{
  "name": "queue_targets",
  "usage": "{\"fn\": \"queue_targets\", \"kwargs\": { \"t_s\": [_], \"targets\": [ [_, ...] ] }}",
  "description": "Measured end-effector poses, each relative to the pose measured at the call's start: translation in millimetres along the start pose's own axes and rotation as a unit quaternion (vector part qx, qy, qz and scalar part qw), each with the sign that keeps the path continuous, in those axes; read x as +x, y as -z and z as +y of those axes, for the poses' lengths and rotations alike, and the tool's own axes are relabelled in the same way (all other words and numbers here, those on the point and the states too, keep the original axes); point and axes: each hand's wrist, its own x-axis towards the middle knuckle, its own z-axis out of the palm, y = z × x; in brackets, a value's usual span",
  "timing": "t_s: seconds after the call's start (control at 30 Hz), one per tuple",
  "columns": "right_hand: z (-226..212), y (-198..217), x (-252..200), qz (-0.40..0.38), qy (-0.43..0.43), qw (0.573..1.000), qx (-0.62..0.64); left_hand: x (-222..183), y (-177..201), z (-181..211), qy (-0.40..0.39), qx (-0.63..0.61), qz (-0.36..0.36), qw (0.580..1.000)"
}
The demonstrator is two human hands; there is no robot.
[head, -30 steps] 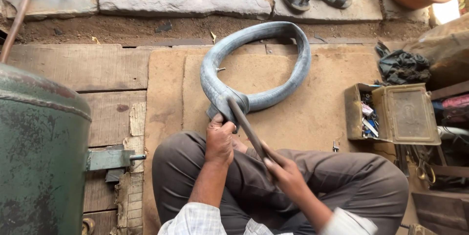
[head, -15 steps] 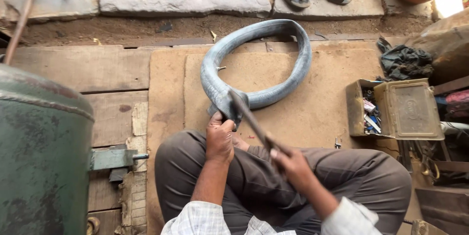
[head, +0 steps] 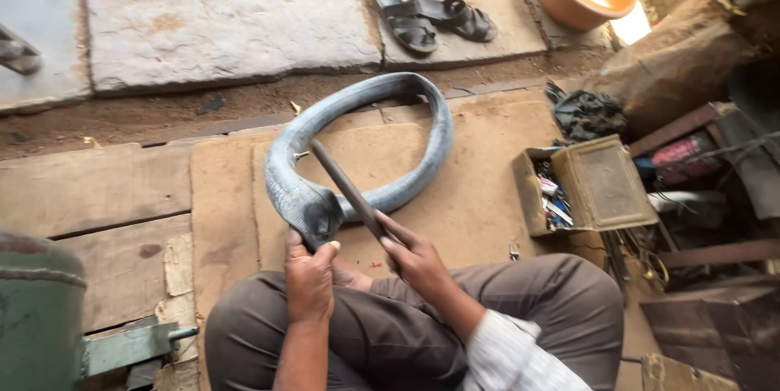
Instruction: Filing a rubber motorcycle inner tube to prepare the surface for a puncture patch.
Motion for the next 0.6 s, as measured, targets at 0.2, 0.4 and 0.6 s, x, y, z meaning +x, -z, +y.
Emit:
{"fn": "queue_targets", "kwargs": {
  "t_s": [0.2, 0.4, 0.6],
  "targets": [
    [16, 26, -42, -0.001, -0.076, 0.996, -0.047, 2, -12, 16, -0.012, 0.025, -0.002, 1.000],
    [26, 28, -39, -0.036, -0.057, 0.997, 0.022, -2, -11, 29, 0.007, -0.045, -0.027, 0.999],
    [32, 24, -38, -0.043, -0.082, 0.995, -0.037, -7, 0, 18, 0.091, -0.100, -0.009, 0.991]
  ]
}}
